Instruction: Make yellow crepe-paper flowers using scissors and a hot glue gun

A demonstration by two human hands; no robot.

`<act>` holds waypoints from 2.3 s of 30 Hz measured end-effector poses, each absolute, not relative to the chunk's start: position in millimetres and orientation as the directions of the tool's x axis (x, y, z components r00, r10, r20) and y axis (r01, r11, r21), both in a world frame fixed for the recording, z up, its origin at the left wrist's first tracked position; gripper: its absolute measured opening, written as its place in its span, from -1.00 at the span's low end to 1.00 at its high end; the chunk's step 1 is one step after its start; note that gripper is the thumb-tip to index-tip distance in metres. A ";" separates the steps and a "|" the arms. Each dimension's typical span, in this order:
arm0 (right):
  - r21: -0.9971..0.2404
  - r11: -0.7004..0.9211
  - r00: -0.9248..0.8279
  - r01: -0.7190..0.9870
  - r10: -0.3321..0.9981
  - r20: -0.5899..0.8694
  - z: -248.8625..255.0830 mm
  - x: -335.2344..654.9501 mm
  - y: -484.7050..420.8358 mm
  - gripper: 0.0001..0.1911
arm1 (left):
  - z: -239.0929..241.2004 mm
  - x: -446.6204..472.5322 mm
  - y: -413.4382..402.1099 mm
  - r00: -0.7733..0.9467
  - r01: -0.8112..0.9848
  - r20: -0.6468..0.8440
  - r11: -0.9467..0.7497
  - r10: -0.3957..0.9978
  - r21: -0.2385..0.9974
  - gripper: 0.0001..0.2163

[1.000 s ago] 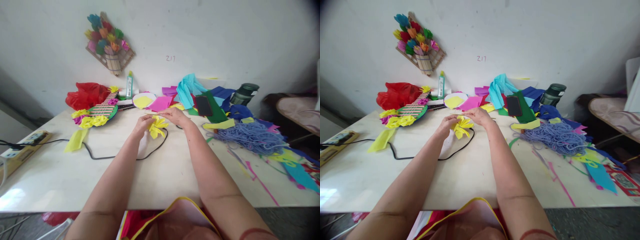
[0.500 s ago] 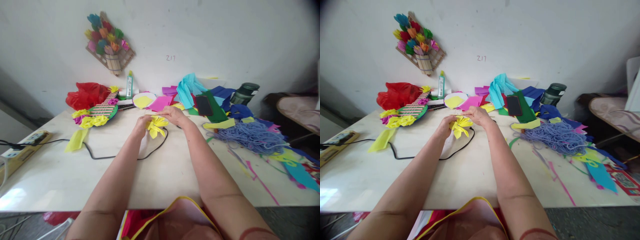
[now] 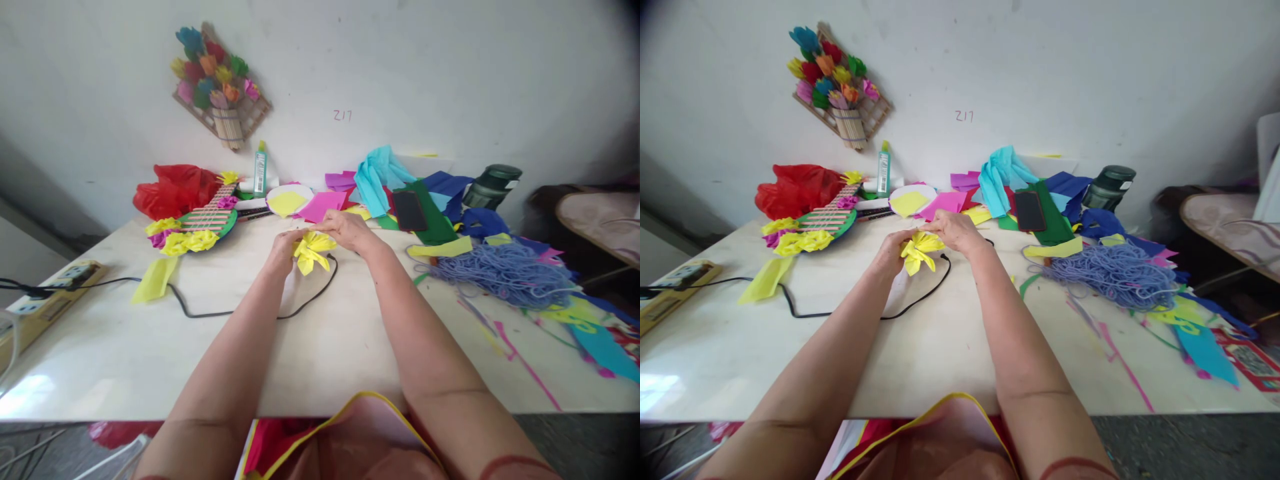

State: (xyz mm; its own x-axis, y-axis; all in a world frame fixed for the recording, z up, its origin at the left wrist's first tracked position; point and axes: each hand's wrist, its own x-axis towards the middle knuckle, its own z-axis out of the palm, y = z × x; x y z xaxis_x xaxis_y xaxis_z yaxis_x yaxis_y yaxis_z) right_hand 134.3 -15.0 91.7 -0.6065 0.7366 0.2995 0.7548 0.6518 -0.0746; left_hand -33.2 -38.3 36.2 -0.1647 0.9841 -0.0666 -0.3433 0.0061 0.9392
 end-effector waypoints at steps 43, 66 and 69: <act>-0.311 0.631 -0.518 0.711 0.769 0.375 80.3 122.3 -9.2 -0.77 | 33.9 -32.8 -39.6 -0.100 -0.196 0.033 -0.053 0.994 0.979 -0.87; -0.556 0.628 -0.460 0.545 0.778 0.428 69.5 119.7 0.1 -0.92 | 36.2 -26.4 -44.1 -0.078 -0.286 0.039 -0.060 0.996 0.956 -0.70; -0.585 0.623 -0.462 0.520 0.781 0.421 67.4 119.5 1.6 -0.92 | 39.0 -25.7 -46.0 -0.074 -0.267 0.037 -0.056 0.997 0.962 -0.70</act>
